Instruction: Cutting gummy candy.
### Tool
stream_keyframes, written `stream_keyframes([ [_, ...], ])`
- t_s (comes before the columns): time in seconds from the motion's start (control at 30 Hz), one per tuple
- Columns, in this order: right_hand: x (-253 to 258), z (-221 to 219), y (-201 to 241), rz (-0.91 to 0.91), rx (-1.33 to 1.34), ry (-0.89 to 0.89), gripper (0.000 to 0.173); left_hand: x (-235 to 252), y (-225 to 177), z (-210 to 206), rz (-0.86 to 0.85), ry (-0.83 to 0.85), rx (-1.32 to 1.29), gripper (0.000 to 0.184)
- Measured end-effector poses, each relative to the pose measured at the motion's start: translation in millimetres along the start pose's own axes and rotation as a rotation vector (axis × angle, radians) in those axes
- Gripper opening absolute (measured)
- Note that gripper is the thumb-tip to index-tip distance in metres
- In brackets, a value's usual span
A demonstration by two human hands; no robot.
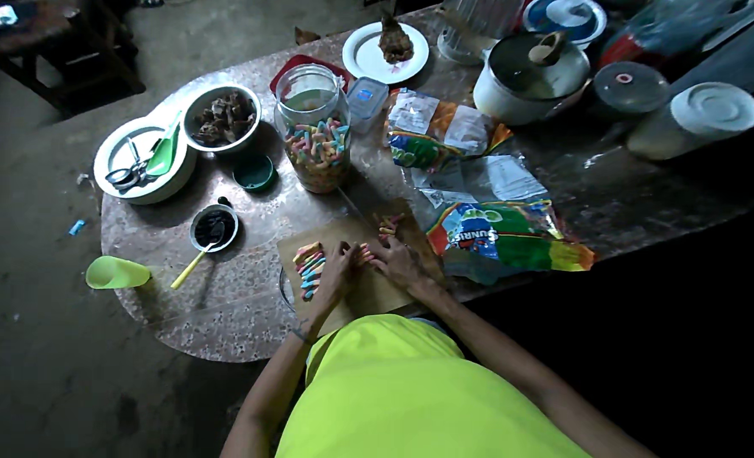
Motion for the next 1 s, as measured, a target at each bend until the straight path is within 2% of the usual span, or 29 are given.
stream_keyframes([
  [0.1,-15,16,0,0.057,0.043,-0.048,0.051,-8,5,10,0.071,0.027,-0.024,0.054],
  [0.23,-36,30,-11,0.017,0.125,-0.147,0.055,-11,6,10,0.132,0.097,-0.041,0.057],
  [0.33,-45,26,-19,-0.044,0.179,-0.079,0.043,-9,8,8,0.138,0.059,-0.053,0.054],
  [0.53,-58,7,-25,-0.234,0.15,0.08,0.052,-9,11,3,0.19,0.001,-0.084,0.044],
  [0.63,-64,5,-19,-0.294,0.108,0.133,0.051,-16,6,8,0.25,-0.015,-0.123,0.052],
  [0.73,-67,5,-16,-0.299,0.078,0.079,0.046,-33,-2,28,0.317,-0.099,-0.151,0.057],
  [0.8,-70,4,-17,-0.284,0.058,0.031,0.046,-44,-1,31,0.361,-0.17,-0.208,0.067],
  [1.0,-76,-1,-21,-0.262,0.046,-0.054,0.045,-63,-4,-1,0.359,-0.282,-0.667,0.094],
])
Point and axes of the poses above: each hand's wrist, its own x-axis towards the middle knuckle, its own z-axis out of the back of the hand, y = z × x, the point moved 9 cm from there along x, towards the middle knuckle, and after that the axes turned 2 degrees about -y, right-handed, at the moved point
